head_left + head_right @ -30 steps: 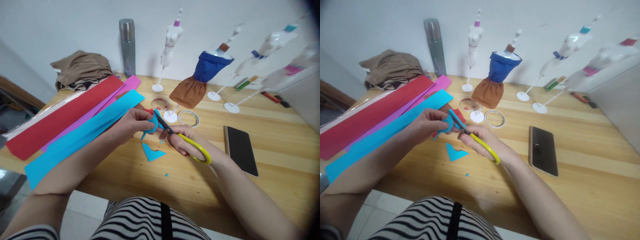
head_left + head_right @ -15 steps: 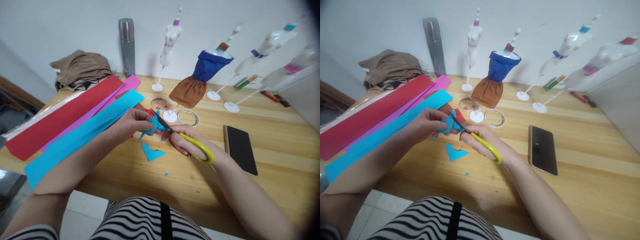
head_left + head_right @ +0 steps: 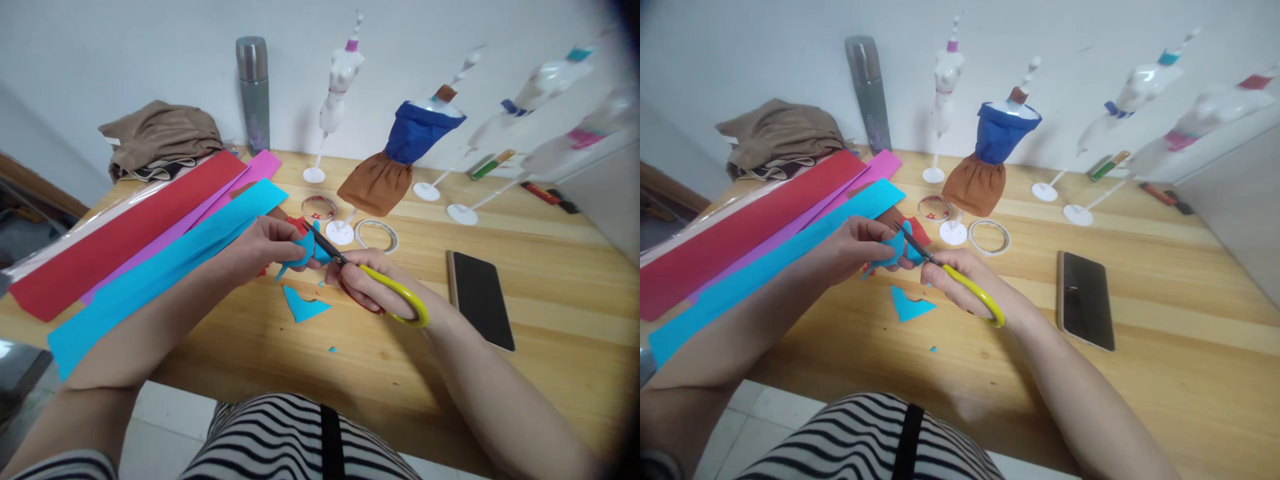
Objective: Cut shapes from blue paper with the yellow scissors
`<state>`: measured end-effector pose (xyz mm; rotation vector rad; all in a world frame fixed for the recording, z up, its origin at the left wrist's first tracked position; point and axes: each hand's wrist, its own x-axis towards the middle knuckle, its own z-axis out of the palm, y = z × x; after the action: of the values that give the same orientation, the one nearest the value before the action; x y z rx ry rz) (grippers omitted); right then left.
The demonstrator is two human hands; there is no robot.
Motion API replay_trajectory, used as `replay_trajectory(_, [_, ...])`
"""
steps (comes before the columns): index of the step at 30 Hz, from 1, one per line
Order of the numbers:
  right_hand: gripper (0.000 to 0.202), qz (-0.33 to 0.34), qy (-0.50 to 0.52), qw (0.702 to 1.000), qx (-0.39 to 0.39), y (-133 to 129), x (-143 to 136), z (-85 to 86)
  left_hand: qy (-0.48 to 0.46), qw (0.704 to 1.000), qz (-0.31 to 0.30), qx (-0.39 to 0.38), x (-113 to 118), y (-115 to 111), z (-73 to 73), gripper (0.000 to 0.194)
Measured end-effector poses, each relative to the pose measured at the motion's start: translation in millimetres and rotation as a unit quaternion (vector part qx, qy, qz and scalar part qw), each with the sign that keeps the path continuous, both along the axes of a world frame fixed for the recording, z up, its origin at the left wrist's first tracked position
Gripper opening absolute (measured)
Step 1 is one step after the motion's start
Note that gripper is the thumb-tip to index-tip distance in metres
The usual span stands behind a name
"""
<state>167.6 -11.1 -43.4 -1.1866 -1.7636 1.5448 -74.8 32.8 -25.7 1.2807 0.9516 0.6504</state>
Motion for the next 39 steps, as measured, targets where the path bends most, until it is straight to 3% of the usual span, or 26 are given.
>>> replay_trajectory(7, [0.064, 0.027, 0.004, 1.000, 0.002, 5, 3, 0.5, -0.007, 1.000, -0.019, -0.015, 0, 1, -0.5, 0.014])
replay_trajectory(12, [0.059, 0.026, -0.005, 0.998, 0.061, 14, 9, -6.0, -0.018, 0.999, -0.037, -0.025, 1, 6, -7.4, 0.016])
replay_trajectory(15, [0.060, 0.003, -0.028, 0.993, 0.117, 17, 16, -5.1, -0.045, 0.997, -0.042, -0.053, 6, 9, -19.6, 0.018])
replay_trajectory(19, [0.055, -0.035, -0.041, 0.983, 0.174, 15, 21, 10.8, -0.125, 0.985, -0.045, -0.112, 21, 13, -46.0, 0.026])
replay_trajectory(23, [0.054, -0.092, -0.034, 0.982, 0.163, 8, 18, 29.0, -0.078, 0.987, -0.064, -0.123, 29, 15, -63.2, 0.024])
replay_trajectory(26, [0.051, -0.108, -0.023, 0.981, 0.158, 5, 17, 31.1, 0.011, 0.998, -0.051, -0.041, 24, 15, -58.8, 0.017])
replay_trajectory(30, [0.037, -0.123, 0.006, 0.983, 0.134, 6, 15, 20.6, 0.035, 0.998, -0.029, 0.044, 14, 7, -36.2, 0.018])
replay_trajectory(34, [0.036, -0.109, 0.073, 0.983, 0.129, 8, 6, 8.5, 0.006, 0.997, -0.071, 0.004, 7, -6, -17.8, 0.019])
replay_trajectory(39, [0.044, -0.078, 0.131, 0.987, 0.045, 7, -11, -2.8, -0.008, 0.992, -0.111, -0.055, 4, -15, -13.3, 0.021])
